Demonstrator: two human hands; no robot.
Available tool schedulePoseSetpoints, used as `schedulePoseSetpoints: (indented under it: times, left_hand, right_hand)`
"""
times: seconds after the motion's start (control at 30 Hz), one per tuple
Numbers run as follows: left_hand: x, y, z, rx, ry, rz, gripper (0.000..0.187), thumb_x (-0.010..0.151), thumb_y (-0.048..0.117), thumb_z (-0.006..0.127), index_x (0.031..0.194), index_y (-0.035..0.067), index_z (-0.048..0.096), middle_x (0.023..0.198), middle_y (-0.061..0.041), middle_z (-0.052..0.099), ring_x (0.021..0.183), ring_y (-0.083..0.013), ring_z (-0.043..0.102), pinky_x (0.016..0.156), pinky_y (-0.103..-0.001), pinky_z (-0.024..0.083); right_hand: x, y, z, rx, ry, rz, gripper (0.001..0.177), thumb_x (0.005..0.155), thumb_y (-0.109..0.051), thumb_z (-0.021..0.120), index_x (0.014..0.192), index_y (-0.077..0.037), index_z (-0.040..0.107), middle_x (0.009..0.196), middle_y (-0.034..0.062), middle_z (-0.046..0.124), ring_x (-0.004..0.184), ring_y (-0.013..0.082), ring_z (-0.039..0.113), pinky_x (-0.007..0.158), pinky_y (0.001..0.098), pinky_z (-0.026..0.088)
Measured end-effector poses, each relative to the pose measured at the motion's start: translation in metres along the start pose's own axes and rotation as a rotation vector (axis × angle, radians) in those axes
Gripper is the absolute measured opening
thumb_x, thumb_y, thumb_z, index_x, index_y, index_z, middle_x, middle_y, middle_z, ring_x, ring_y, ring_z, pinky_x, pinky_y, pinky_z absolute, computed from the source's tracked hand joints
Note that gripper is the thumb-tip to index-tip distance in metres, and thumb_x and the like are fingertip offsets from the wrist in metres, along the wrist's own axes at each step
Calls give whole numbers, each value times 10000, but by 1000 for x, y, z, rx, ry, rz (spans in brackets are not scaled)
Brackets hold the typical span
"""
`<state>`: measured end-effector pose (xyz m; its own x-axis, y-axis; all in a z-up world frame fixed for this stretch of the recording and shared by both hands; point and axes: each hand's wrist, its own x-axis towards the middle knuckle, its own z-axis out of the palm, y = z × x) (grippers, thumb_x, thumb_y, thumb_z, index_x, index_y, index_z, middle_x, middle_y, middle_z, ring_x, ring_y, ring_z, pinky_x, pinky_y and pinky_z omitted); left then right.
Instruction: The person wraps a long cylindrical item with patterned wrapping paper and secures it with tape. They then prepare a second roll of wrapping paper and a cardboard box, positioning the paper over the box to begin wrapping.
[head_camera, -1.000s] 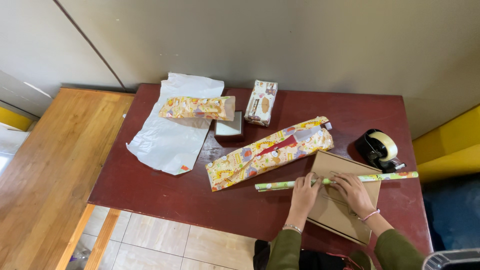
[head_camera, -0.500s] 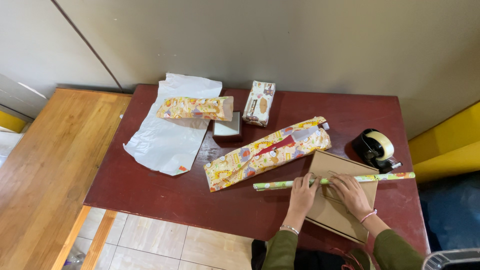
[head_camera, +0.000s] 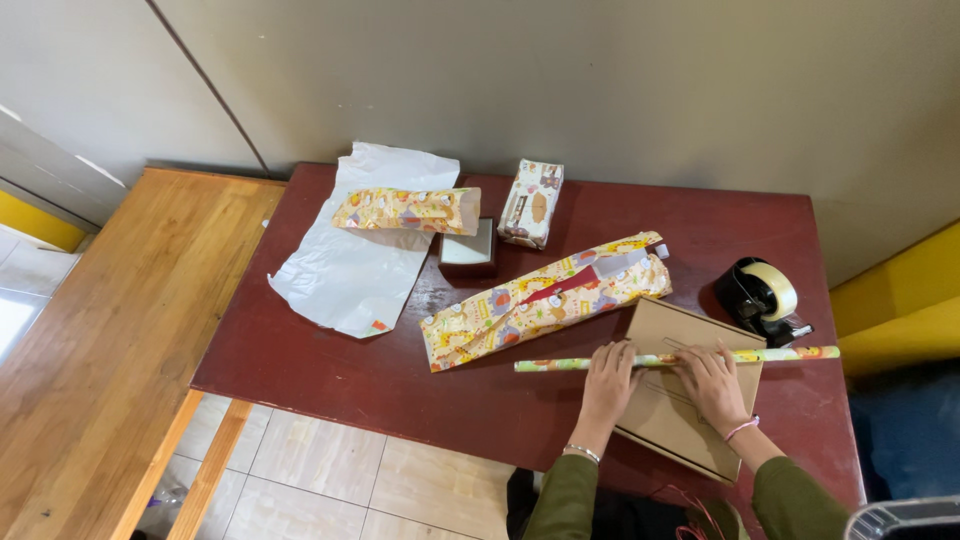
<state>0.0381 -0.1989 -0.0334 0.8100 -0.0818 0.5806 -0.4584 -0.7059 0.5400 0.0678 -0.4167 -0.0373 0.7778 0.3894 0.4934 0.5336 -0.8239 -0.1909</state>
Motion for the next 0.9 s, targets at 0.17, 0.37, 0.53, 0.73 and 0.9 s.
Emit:
schedulePoseSetpoints:
  times: [0.17,0.37,0.53,0.73,0.9]
  left_hand:
    - [-2,-3,7,58,15,2,330,912,166,728,1188,-1,659,1247,-140,631,1199,-366,582,1074,-501,447]
    - [-13,-11,15,97,-1,35,284,925,85,684,1207,45,677,1228,-109,650,1195,-316,610,1098,-458,481]
    - [-12,-11,22,64,67,50,209,967,165,702,1125,29,688,1105,-108,633,983,-308,625,921,-452,502]
    - [-15,-11,21,97,28,-27,151,985,188,678,1070,67,710,1042,-98,628,836,-301,605,785,-426,495]
    - [-9,-5,11,209,29,-60,300,893,169,669,1178,81,698,1121,-142,561,1032,-344,549,984,-490,468]
  right_hand:
    - [-3,4,3,29,15,34,352,821,-177,768,1144,-124,639,1125,72,633,1154,247,603,1190,477,391]
    - [3,-3,-1,-31,26,42,485,752,-275,803,1189,-127,652,1169,68,610,1150,220,595,1224,532,311]
    - [-4,6,7,-94,105,84,443,829,-254,782,1221,-122,623,1250,88,559,1259,234,540,1298,547,257]
    - [-7,7,5,-116,141,73,439,815,-242,783,1212,-137,629,1279,99,568,1314,266,532,1304,590,198]
    - [0,-1,-4,-97,93,73,339,866,-201,758,1190,-153,673,1220,35,670,1236,188,609,1294,555,212]
